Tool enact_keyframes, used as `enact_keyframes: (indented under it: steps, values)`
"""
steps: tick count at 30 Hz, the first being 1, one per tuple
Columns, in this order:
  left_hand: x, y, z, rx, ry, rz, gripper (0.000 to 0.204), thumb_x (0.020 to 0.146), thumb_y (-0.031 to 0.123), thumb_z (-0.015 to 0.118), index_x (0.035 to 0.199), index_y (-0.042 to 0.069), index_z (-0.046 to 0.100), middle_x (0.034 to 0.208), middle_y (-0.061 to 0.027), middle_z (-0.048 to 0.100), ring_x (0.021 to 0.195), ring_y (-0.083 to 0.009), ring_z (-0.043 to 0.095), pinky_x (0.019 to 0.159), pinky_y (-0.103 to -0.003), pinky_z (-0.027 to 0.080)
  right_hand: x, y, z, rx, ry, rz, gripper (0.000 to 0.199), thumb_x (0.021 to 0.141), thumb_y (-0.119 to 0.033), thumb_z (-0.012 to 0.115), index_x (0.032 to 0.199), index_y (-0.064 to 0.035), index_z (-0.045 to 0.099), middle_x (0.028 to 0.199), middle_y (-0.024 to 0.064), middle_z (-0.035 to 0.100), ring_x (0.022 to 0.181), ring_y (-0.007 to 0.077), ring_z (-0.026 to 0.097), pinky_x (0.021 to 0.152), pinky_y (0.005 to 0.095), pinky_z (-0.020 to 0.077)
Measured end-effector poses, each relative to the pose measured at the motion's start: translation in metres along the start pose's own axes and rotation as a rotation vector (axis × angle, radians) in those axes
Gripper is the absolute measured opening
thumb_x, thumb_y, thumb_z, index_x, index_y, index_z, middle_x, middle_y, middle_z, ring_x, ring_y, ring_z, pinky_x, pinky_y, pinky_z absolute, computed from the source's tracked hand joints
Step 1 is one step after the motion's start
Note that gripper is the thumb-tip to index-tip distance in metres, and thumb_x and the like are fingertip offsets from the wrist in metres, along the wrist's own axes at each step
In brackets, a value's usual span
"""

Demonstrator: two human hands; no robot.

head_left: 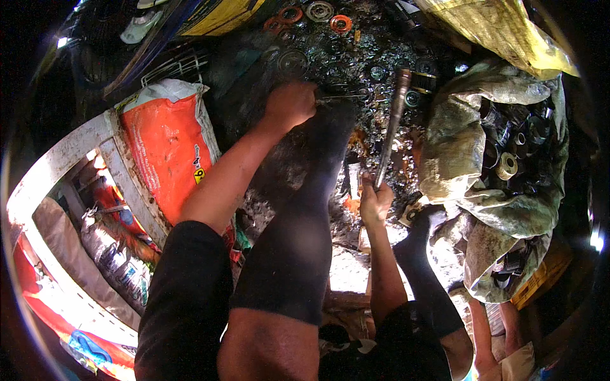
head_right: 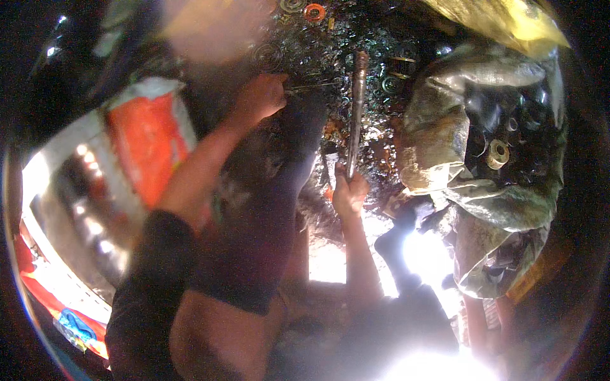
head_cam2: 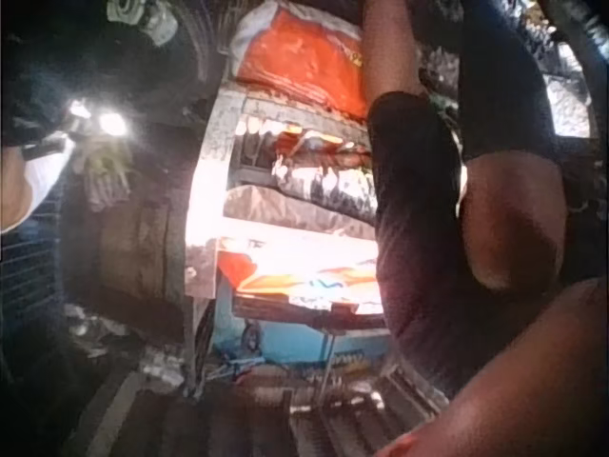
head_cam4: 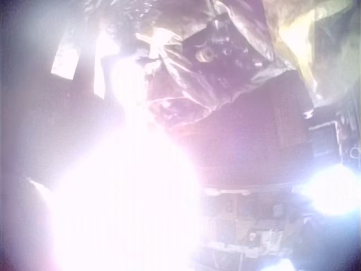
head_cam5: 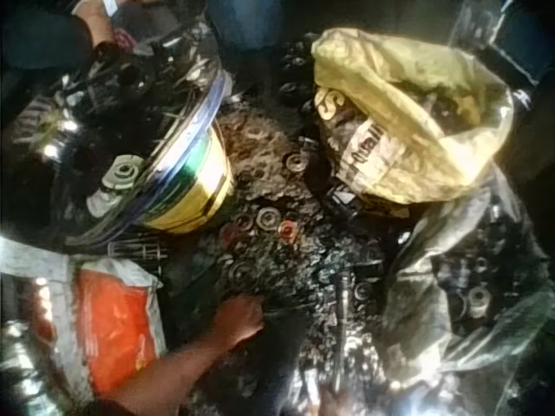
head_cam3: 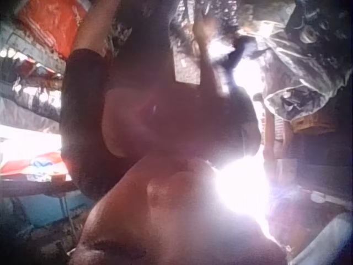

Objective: The person sits on the floor and uses a hammer and chisel to separate components of a cylindrical mechanical part. They repeatedly strike the part, remove a ring, and place the separated pieces into a yellow bag.

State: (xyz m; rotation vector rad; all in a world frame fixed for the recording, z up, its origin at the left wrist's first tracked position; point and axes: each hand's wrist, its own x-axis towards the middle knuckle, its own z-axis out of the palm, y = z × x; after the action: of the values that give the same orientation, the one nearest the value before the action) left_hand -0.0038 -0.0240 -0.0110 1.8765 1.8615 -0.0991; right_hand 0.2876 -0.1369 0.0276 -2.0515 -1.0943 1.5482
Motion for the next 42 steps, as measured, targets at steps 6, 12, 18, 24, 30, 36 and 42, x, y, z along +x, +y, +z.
enact_keyframes:
  steps: [6, 12, 18, 24, 30, 36, 42]
  values:
    - [0.01, 0.004, -0.008, -0.025, -0.062, -0.029, 0.024, 0.076, 0.017, 0.062, 0.097, 0.009, 0.071, 0.089, -0.0175, 0.071, 0.087, -0.0383, 0.069, 0.074, -0.051, 0.056, -0.002, -0.025, 0.001, -0.012, -0.038, -0.241, 0.037, 0.097, -0.026, 0.063, 0.071, 0.0, 0.059, 0.057, 0.0005, 0.049, 0.052, 0.0084, 0.043, 0.047, 0.0285, 0.0335]
    - [0.017, 0.013, -0.036, 0.016, -0.178, 0.0, 0.023, 0.073, 0.015, 0.065, 0.092, 0.008, 0.074, 0.091, -0.0186, 0.072, 0.087, -0.0386, 0.07, 0.075, -0.051, 0.056, 0.021, -0.016, 0.001, -0.352, 0.095, 0.016, 0.042, 0.094, -0.029, 0.066, 0.068, 0.0032, 0.059, 0.054, 0.0056, 0.051, 0.052, 0.0144, 0.047, 0.048, 0.0363, 0.035]
    - [0.017, 0.002, -0.014, 0.076, -0.112, 0.014, 0.019, 0.072, 0.014, 0.065, 0.087, 0.006, 0.074, 0.088, -0.0197, 0.072, 0.084, -0.04, 0.07, 0.074, -0.051, 0.056, -0.003, -0.028, 0.003, 0.031, 0.032, -0.145, 0.043, 0.097, -0.031, 0.062, 0.069, 0.0007, 0.062, 0.055, 0.0057, 0.055, 0.049, 0.0142, 0.049, 0.047, 0.0338, 0.0363]
    - [0.017, 0.031, -0.062, 0.171, -0.128, 0.033, 0.016, 0.074, 0.013, 0.064, 0.082, 0.003, 0.073, 0.085, -0.0214, 0.071, 0.084, -0.0419, 0.069, 0.074, -0.051, 0.057, 0.01, -0.031, -0.01, -0.202, 0.061, 0.075, 0.036, 0.088, -0.027, 0.064, 0.074, 0.0057, 0.065, 0.063, 0.0208, 0.063, 0.056, 0.0311, 0.058, 0.058, 0.043, 0.0457]
    - [0.017, 0.027, -0.067, 0.096, -0.113, -0.041, 0.016, 0.075, 0.015, 0.067, 0.086, 0.004, 0.072, 0.083, -0.0188, 0.071, 0.08, -0.039, 0.071, 0.069, -0.05, 0.057, 0.01, 0.005, -0.026, -0.112, 0.206, 0.068, 0.036, 0.088, -0.025, 0.064, 0.065, 0.0029, 0.058, 0.053, 0.0058, 0.048, 0.049, 0.0147, 0.041, 0.048, 0.0374, 0.0323]
    - [0.002, 0.03, -0.046, 0.144, -0.044, -0.002, 0.017, 0.072, 0.015, 0.069, 0.085, 0.004, 0.071, 0.083, -0.018, 0.071, 0.078, -0.0388, 0.071, 0.067, -0.051, 0.057, -0.003, -0.022, -0.016, -0.032, 0.149, -0.008, 0.038, 0.089, -0.025, 0.064, 0.066, 0.0042, 0.058, 0.052, 0.0057, 0.047, 0.051, 0.0152, 0.041, 0.049, 0.0368, 0.0323]
    - [0.01, 0.033, -0.046, 0.178, -0.036, -0.035, 0.015, 0.072, 0.015, 0.068, 0.082, 0.005, 0.072, 0.085, -0.0176, 0.071, 0.078, -0.0378, 0.071, 0.068, -0.05, 0.057, 0.006, -0.015, -0.006, -0.107, 0.044, 0.076, 0.035, 0.092, -0.026, 0.067, 0.071, 0.0014, 0.064, 0.056, 0.0017, 0.052, 0.051, 0.0116, 0.044, 0.049, 0.0335, 0.034]
